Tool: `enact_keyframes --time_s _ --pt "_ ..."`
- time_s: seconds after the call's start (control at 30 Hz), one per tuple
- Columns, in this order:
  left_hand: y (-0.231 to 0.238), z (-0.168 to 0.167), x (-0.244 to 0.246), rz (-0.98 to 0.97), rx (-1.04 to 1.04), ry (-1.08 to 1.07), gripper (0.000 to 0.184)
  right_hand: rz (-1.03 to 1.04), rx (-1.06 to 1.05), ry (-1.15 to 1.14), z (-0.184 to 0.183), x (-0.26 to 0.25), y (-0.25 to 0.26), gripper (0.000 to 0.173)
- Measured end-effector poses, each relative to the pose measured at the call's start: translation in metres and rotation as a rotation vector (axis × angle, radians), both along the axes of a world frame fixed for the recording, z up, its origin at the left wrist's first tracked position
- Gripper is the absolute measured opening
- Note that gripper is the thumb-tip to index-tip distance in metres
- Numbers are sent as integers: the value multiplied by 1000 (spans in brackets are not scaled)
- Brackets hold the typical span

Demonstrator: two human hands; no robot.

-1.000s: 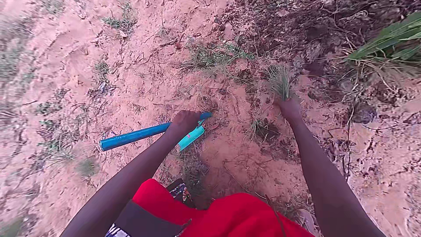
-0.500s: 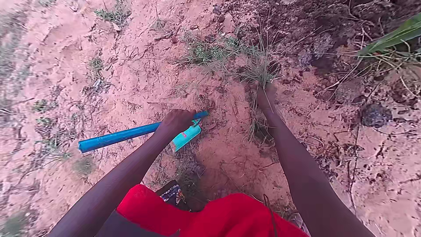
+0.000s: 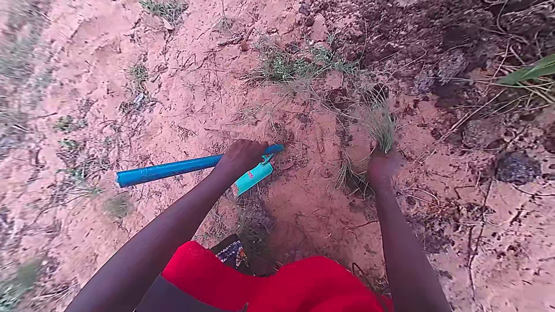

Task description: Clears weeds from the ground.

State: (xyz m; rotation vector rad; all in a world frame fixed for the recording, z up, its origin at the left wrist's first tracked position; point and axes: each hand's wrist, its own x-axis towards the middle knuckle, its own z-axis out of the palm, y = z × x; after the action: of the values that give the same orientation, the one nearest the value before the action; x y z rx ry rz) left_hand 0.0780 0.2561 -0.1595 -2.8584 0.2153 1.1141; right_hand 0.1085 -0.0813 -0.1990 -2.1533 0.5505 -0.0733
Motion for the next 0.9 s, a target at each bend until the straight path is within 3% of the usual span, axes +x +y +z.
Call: enact_keyframes --time_s 0.1,0.23,0.33,0.47,0.6,0.67,0.83,0.9 --pt "-4 0 -3 -4 -5 -2 33 -170 -37 -114 11 -27 -44 36" --pt "-4 -6 -6 -20 14 -23 33 -321 -207 -396 55 -20 -96 47" --pt "-7 -4 -3 -14 16 -6 37 -229 43 -419 67 -2 -100 72" --pt "-9 -1 -4 -1 25 6 37 7 314 -163 35 42 -44 54" --pt "-8 -2 -5 1 19 -12 35 18 -36 125 7 78 4 41" --pt "-8 -1 -5 21 4 -15 35 59 -196 146 3 87 19 39" --pt "-7 -2 -4 14 18 0 33 151 -367 114 -2 109 47 44" --pt "-7 -3 -4 7 31 13 32 183 -440 136 -3 117 55 52"
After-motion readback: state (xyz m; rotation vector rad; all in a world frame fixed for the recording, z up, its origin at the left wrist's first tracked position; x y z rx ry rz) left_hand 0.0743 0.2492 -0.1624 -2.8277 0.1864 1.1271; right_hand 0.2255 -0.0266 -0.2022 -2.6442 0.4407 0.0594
